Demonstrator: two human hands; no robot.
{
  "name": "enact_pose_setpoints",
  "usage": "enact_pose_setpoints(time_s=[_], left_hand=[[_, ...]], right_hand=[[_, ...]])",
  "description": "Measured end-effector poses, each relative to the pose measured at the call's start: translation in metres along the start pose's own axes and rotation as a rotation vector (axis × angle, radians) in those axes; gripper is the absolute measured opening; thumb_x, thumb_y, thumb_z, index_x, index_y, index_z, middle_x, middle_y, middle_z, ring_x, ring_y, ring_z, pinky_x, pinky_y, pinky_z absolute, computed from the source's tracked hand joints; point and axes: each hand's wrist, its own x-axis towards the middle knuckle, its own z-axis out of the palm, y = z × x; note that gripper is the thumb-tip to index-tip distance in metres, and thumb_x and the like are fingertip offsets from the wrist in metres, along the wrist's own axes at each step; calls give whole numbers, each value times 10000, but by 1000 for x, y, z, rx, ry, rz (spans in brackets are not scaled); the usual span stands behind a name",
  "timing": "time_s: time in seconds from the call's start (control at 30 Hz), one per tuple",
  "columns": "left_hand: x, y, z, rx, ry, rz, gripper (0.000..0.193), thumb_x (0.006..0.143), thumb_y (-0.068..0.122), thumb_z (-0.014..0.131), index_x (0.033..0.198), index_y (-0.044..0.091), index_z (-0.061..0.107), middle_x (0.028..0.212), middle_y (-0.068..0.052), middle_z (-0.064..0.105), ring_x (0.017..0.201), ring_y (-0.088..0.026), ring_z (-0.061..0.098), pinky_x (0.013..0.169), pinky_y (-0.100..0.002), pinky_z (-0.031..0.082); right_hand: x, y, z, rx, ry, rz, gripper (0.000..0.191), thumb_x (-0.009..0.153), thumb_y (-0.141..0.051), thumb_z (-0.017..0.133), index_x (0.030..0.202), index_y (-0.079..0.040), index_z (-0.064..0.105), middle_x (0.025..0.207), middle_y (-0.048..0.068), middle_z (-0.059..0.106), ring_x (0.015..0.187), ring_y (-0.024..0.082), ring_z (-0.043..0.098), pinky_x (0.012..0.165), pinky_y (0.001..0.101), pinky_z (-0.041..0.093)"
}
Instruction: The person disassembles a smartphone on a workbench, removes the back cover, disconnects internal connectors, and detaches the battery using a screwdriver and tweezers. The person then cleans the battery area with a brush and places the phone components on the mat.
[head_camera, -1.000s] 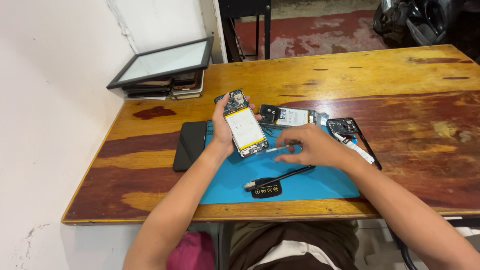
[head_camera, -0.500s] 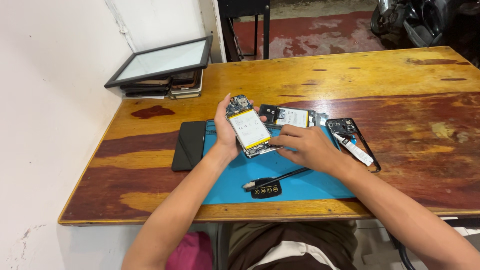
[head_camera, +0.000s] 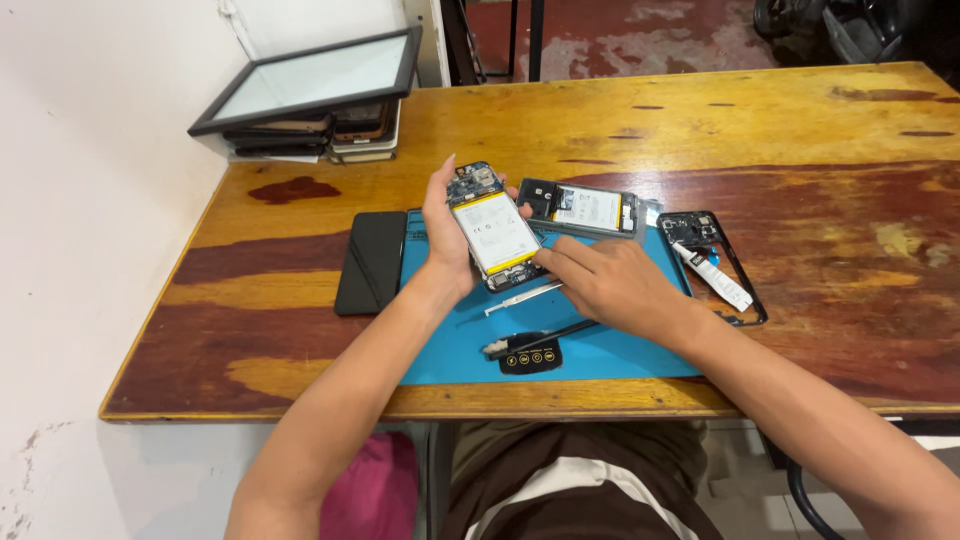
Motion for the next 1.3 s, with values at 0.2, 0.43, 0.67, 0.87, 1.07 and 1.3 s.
enact_pose_setpoints(time_s=[0.2, 0.43, 0.67, 0.87, 1.07, 1.3], left_hand=[[9, 4, -8, 71, -61, -123, 712, 933, 672, 419, 1120, 20, 637, 931, -130, 699, 837, -311, 735, 727, -462, 619], [13, 4, -15, 199, -123, -111, 629, 970, 602, 434, 1185, 43, 626, 970, -114, 693, 837, -291, 738, 717, -446, 614], [11, -3, -14, 398, -161, -114, 630, 982, 590, 418, 1262, 63, 622, 1008, -107, 693, 841, -253, 727, 737, -397, 606], [7, -4, -12, 424, -278, -64, 638, 1032, 550, 366, 1331, 35, 597, 1052, -122, 700, 882, -246, 728, 777, -382, 610], [2, -5, -14, 475, -421, 58, 583, 1088, 451, 370, 1402, -3, 559, 1103, -169, 709, 924, -253, 731, 812, -379, 617], [-5, -2, -10, 566, -468, 129, 557, 1084, 426, 390, 1420, 3, 525, 1169, -166, 686, 945, -255, 732, 808, -397, 632]], right_hand=[[0, -2, 5, 22, -49, -4, 373, 780, -98, 757, 1128, -57, 629, 877, 87, 609, 625, 276, 664, 516, 416, 492], [1, -2, 10, 150, -57, -5, 363, 814, -184, 769, 1143, -74, 661, 903, 81, 658, 667, 290, 675, 559, 409, 504], [6, 17, 0, 348, 4, 323, 607, 840, -368, 800, 1380, -152, 625, 859, 95, 703, 696, 251, 671, 631, 374, 543], [8, 13, 1, 287, -104, 396, 683, 852, -422, 766, 1475, -244, 552, 990, 85, 754, 751, 281, 716, 641, 395, 551], [10, 4, 2, 212, 0, 296, 706, 887, -439, 730, 1509, -193, 506, 1027, 89, 768, 862, 350, 726, 681, 451, 555], [11, 3, -5, 180, -23, 340, 642, 887, -478, 726, 1458, -246, 545, 972, 24, 780, 742, 288, 729, 596, 408, 548]])
